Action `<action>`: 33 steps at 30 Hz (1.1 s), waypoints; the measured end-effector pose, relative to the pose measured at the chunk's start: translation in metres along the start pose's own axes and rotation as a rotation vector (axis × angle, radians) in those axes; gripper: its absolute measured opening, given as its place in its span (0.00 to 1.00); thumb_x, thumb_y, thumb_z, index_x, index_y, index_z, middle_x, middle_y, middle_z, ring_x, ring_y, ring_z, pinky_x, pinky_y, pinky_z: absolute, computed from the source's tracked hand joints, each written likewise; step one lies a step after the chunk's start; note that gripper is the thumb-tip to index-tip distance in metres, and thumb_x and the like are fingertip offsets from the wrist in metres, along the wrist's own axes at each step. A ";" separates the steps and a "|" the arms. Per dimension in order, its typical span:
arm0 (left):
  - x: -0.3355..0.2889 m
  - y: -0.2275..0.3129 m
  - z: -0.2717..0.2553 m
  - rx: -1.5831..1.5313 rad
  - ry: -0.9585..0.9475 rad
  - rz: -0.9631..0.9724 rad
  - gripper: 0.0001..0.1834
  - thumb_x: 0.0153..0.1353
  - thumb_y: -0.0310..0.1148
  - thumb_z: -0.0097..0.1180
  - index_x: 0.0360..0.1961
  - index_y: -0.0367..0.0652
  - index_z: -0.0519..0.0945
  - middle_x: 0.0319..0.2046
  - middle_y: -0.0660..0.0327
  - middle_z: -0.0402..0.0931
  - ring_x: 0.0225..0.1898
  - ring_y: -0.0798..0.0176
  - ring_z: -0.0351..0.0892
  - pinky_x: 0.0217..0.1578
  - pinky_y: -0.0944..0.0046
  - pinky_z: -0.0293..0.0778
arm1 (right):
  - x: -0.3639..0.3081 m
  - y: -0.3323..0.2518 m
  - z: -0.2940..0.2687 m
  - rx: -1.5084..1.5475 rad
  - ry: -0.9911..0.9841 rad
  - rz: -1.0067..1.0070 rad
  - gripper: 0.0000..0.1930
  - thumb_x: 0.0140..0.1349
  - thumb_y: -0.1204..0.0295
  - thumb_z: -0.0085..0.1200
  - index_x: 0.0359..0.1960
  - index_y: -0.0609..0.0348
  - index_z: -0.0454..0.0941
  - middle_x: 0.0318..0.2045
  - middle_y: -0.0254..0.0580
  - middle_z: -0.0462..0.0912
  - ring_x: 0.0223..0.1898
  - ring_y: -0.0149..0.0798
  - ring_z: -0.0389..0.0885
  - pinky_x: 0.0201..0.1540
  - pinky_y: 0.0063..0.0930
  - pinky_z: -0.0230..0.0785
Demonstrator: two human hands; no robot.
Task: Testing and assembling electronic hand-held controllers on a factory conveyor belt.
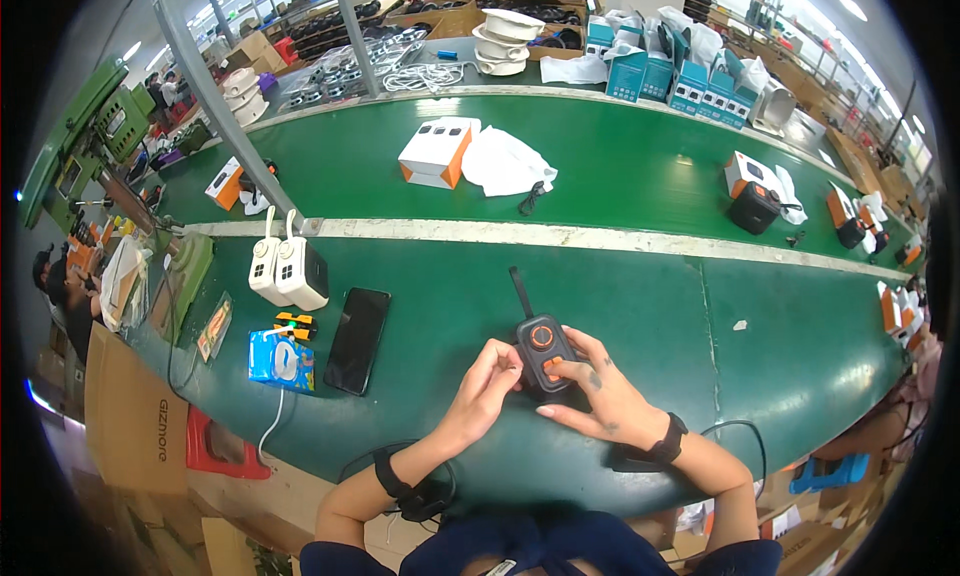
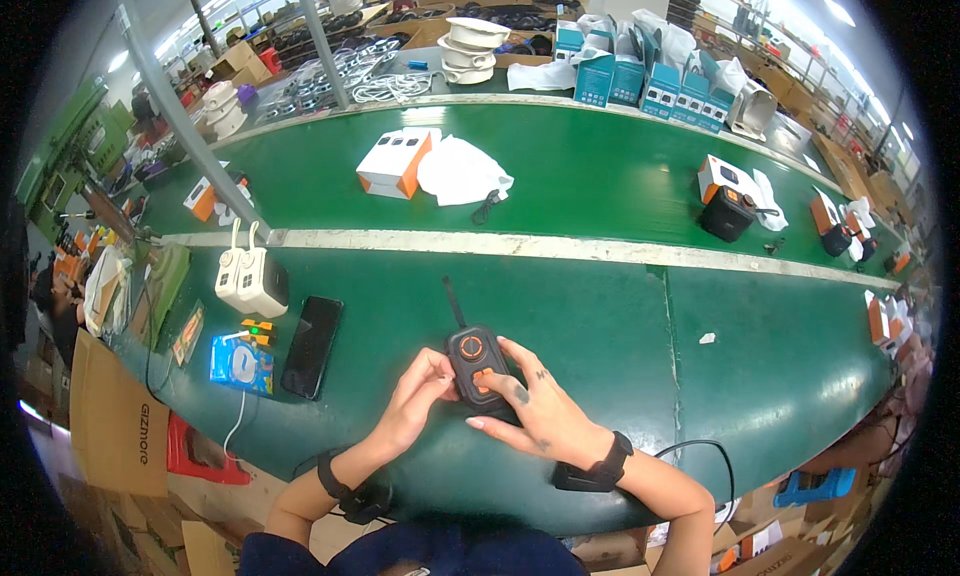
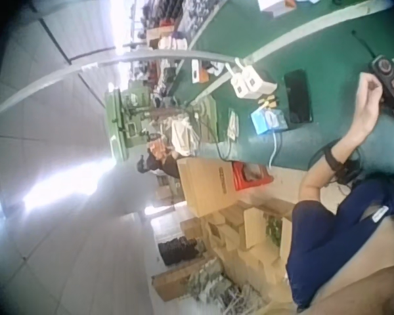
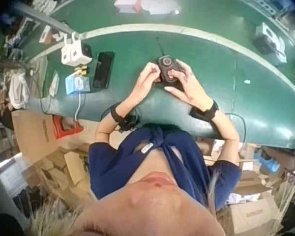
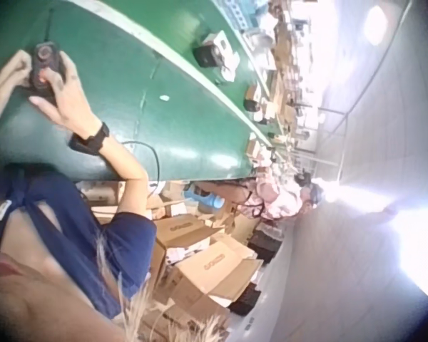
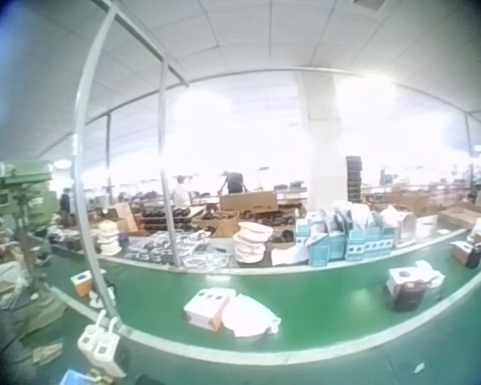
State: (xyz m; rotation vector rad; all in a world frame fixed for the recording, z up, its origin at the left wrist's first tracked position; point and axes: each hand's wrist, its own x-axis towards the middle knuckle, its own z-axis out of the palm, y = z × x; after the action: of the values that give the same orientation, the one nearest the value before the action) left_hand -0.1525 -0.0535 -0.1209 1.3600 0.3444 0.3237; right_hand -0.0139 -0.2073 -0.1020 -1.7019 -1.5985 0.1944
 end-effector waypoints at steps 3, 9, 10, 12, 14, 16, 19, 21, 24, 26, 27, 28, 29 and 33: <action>0.003 -0.002 -0.003 0.003 -0.019 0.019 0.04 0.66 0.29 0.45 0.39 0.41 0.66 0.34 0.65 0.67 0.37 0.73 0.67 0.39 0.69 0.66 | -0.002 0.010 0.004 0.014 0.046 -0.045 0.21 0.53 0.64 0.66 0.47 0.52 0.73 0.60 0.66 0.61 0.59 0.61 0.68 0.55 0.45 0.69; 0.007 -0.012 -0.008 -0.020 -0.028 0.069 0.06 0.65 0.27 0.50 0.37 0.43 0.65 0.31 0.68 0.66 0.33 0.77 0.65 0.32 0.75 0.63 | -0.005 0.008 0.018 0.042 0.153 -0.038 0.18 0.50 0.68 0.69 0.40 0.52 0.75 0.63 0.69 0.59 0.58 0.61 0.70 0.54 0.43 0.69; 0.007 -0.016 -0.010 -0.004 -0.044 0.064 0.07 0.65 0.28 0.50 0.37 0.43 0.65 0.31 0.69 0.66 0.32 0.77 0.65 0.31 0.75 0.62 | -0.006 0.006 0.020 0.030 0.158 -0.027 0.18 0.50 0.68 0.69 0.40 0.53 0.74 0.63 0.69 0.59 0.57 0.61 0.71 0.54 0.43 0.69; 0.007 -0.020 -0.014 0.033 -0.075 0.058 0.08 0.65 0.29 0.52 0.37 0.43 0.65 0.30 0.69 0.66 0.31 0.78 0.65 0.30 0.76 0.61 | -0.007 0.000 0.022 0.006 0.174 -0.010 0.18 0.50 0.69 0.69 0.40 0.53 0.74 0.63 0.69 0.59 0.57 0.60 0.71 0.54 0.43 0.69; 0.007 -0.019 -0.012 0.021 -0.078 0.084 0.10 0.64 0.30 0.55 0.36 0.44 0.64 0.30 0.69 0.66 0.31 0.79 0.66 0.30 0.77 0.64 | -0.009 -0.003 0.023 -0.050 0.174 -0.029 0.18 0.48 0.70 0.70 0.39 0.54 0.74 0.62 0.69 0.60 0.53 0.60 0.73 0.52 0.45 0.69; 0.004 -0.008 -0.012 0.047 -0.087 0.048 0.10 0.64 0.30 0.55 0.36 0.44 0.64 0.30 0.69 0.66 0.32 0.79 0.68 0.31 0.76 0.67 | -0.010 -0.005 0.025 -0.092 0.175 -0.043 0.19 0.48 0.70 0.70 0.40 0.54 0.74 0.61 0.68 0.60 0.51 0.59 0.73 0.51 0.45 0.69; 0.004 -0.007 -0.014 0.064 -0.112 0.042 0.10 0.64 0.28 0.54 0.35 0.44 0.63 0.30 0.70 0.64 0.32 0.79 0.65 0.31 0.76 0.63 | -0.009 -0.007 0.026 -0.104 0.181 -0.052 0.21 0.47 0.69 0.71 0.41 0.54 0.73 0.61 0.67 0.60 0.51 0.57 0.72 0.49 0.44 0.68; 0.005 -0.005 -0.015 0.067 -0.119 0.052 0.11 0.64 0.27 0.54 0.35 0.45 0.63 0.30 0.71 0.63 0.30 0.81 0.62 0.29 0.77 0.59 | -0.008 -0.008 0.025 -0.118 0.175 -0.052 0.22 0.46 0.70 0.71 0.41 0.55 0.72 0.61 0.67 0.61 0.52 0.57 0.72 0.50 0.44 0.68; 0.004 -0.006 -0.016 0.071 -0.118 0.055 0.11 0.64 0.30 0.55 0.34 0.43 0.64 0.29 0.70 0.66 0.32 0.78 0.68 0.33 0.74 0.70 | -0.008 -0.009 0.027 -0.125 0.175 -0.052 0.23 0.46 0.71 0.71 0.41 0.56 0.72 0.60 0.67 0.61 0.53 0.58 0.71 0.51 0.44 0.69; 0.004 -0.006 -0.017 0.103 -0.118 0.048 0.11 0.64 0.29 0.55 0.34 0.43 0.64 0.29 0.70 0.66 0.32 0.78 0.68 0.33 0.74 0.69 | -0.011 -0.006 0.031 -0.092 0.192 -0.045 0.21 0.48 0.69 0.70 0.41 0.54 0.73 0.59 0.67 0.62 0.52 0.57 0.70 0.49 0.44 0.67; 0.004 -0.004 -0.017 0.119 -0.119 0.045 0.11 0.64 0.29 0.55 0.34 0.43 0.64 0.29 0.70 0.66 0.32 0.78 0.67 0.33 0.74 0.68 | -0.011 -0.004 0.032 -0.111 0.199 -0.067 0.20 0.48 0.67 0.70 0.39 0.56 0.74 0.56 0.70 0.64 0.51 0.58 0.71 0.49 0.45 0.67; 0.004 -0.003 -0.018 0.135 -0.120 0.043 0.10 0.64 0.29 0.55 0.34 0.43 0.64 0.29 0.70 0.66 0.32 0.79 0.67 0.33 0.74 0.68 | -0.011 -0.003 0.033 -0.133 0.201 -0.065 0.20 0.48 0.67 0.70 0.39 0.56 0.74 0.53 0.70 0.65 0.51 0.59 0.71 0.48 0.45 0.68; 0.004 -0.004 -0.017 0.116 -0.125 0.055 0.10 0.64 0.29 0.54 0.34 0.44 0.63 0.29 0.71 0.65 0.31 0.79 0.65 0.31 0.75 0.64 | -0.013 -0.003 0.034 -0.155 0.201 -0.061 0.20 0.48 0.67 0.71 0.38 0.57 0.74 0.51 0.70 0.65 0.51 0.60 0.71 0.48 0.45 0.68; 0.004 -0.011 -0.020 0.074 -0.141 0.058 0.10 0.64 0.30 0.55 0.34 0.45 0.64 0.28 0.72 0.64 0.30 0.80 0.63 0.30 0.76 0.61 | -0.012 -0.010 0.034 -0.204 0.186 -0.073 0.19 0.48 0.65 0.71 0.36 0.60 0.74 0.44 0.68 0.68 0.49 0.63 0.71 0.44 0.44 0.71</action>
State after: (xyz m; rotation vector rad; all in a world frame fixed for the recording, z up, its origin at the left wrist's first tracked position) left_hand -0.1571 -0.0364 -0.1352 1.4588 0.2013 0.2634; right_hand -0.0445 -0.2043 -0.1239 -1.7536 -1.5807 -0.1651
